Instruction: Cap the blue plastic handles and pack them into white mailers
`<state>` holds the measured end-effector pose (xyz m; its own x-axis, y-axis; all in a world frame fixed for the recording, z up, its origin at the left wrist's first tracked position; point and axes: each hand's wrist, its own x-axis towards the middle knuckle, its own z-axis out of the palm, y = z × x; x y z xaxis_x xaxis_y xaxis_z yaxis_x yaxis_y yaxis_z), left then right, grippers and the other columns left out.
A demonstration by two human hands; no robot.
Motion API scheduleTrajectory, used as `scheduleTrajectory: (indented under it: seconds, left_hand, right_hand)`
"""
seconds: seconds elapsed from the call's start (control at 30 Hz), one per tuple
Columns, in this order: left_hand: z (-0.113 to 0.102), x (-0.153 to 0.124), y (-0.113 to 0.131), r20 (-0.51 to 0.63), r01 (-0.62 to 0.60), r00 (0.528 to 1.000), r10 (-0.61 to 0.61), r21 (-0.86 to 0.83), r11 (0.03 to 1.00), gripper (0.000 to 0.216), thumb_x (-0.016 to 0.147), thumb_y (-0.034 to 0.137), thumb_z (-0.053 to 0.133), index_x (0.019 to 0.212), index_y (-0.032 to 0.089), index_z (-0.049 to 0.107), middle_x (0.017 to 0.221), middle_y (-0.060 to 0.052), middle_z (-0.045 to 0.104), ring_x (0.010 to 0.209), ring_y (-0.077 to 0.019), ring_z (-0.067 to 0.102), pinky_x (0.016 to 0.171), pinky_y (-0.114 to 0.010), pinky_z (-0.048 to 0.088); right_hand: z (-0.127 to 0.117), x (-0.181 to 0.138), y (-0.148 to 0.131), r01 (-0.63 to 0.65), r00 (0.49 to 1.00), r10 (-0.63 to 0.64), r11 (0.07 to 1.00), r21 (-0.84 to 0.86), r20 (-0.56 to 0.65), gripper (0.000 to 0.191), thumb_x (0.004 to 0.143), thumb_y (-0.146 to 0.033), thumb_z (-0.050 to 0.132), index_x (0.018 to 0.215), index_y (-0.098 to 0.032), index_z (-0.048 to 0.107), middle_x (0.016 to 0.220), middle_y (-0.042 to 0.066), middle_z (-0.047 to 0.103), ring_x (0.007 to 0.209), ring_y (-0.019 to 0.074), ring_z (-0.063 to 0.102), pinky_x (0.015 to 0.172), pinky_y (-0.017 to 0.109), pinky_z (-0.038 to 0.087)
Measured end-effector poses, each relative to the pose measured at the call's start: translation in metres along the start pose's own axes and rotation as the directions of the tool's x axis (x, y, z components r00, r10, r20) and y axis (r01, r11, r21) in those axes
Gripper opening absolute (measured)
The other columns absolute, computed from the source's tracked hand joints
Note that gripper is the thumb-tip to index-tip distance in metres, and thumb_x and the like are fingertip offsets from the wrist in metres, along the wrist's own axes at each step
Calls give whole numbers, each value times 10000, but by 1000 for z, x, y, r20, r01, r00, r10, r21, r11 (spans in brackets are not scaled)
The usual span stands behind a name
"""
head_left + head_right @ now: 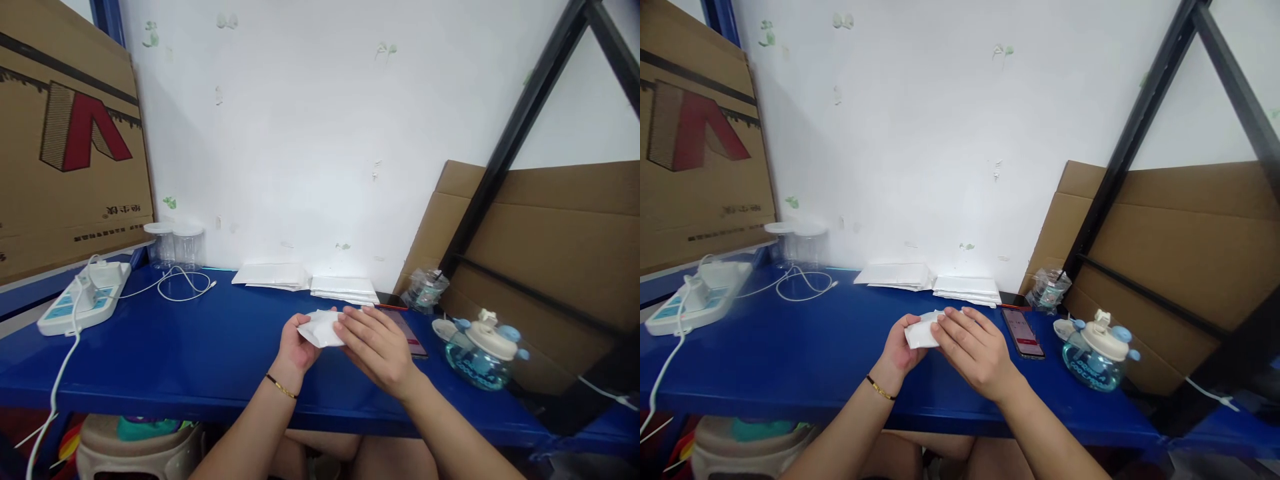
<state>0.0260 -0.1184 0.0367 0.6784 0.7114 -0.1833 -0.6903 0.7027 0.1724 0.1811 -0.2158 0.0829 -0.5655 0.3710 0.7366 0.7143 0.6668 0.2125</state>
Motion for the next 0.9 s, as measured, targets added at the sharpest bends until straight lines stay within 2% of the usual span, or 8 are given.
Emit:
scheduleTrajectory:
  seconds: [0.2,0.23,0.33,0.47,0.6,0.7,0.8,0.9]
  left_hand:
    - [8,11,20,-78,-14,997,19,74,997,366,759,306,501,1084,146,449,944,-129,609,863,-287,635,808,-535,474]
    - [10,13,29,-51,-22,998,27,111,994,344,771,358,510,1056,176,448,987,-124,596,919,-292,623,832,-562,451]
    - [14,21,63,26,-59,998,55,225,973,268,801,383,497,985,196,444,1101,-140,547,1036,-285,582,849,-531,452]
    - [-2,35,113,-158,-199,957,243,253,947,153,811,256,478,933,191,414,1091,-143,542,952,-236,623,730,-380,523]
    - [-31,47,147,-368,-289,851,374,266,920,176,812,189,448,985,197,415,1010,-101,560,812,-180,644,614,-285,516]
    - [-44,54,154,-426,-306,814,395,264,915,206,805,190,470,1001,197,407,982,-87,558,776,-169,641,596,-272,508]
    - [-46,58,152,-402,-319,823,401,257,912,173,801,200,488,964,191,434,963,-83,568,779,-171,642,604,-270,507]
    - [-47,60,150,-392,-314,828,402,269,910,137,795,211,497,923,184,456,952,-83,580,782,-175,646,614,-273,511]
  right_hand:
    - [15,11,42,-295,955,292,954,57,45,193,831,-244,546,1005,-230,628,867,57,689,741,180,631,665,287,472]
    - [19,11,60,-410,911,412,910,59,-30,174,832,-280,541,969,-213,626,802,49,678,659,162,610,609,266,458]
    - [37,10,130,-705,628,731,680,202,-267,270,815,-403,533,939,-173,599,700,25,630,563,139,540,520,239,411]
    - [71,-5,211,-946,272,960,279,163,-59,433,833,-458,414,1051,-109,549,747,60,633,585,156,553,506,248,412]
    - [100,-29,241,-979,201,979,201,1,-1,304,696,-363,581,822,-91,637,781,138,638,797,275,586,699,359,431]
    - [116,-29,241,-959,252,964,237,-156,-84,388,680,-354,596,979,-107,622,1084,206,573,1081,366,462,880,482,332]
    - [138,-2,223,-831,508,860,477,-286,-42,447,778,-403,497,1136,-142,554,1216,178,510,1141,327,420,942,475,290]
    - [173,38,187,-595,748,585,800,-75,315,430,816,-398,441,1169,-174,541,1159,108,581,1085,237,490,937,359,341]
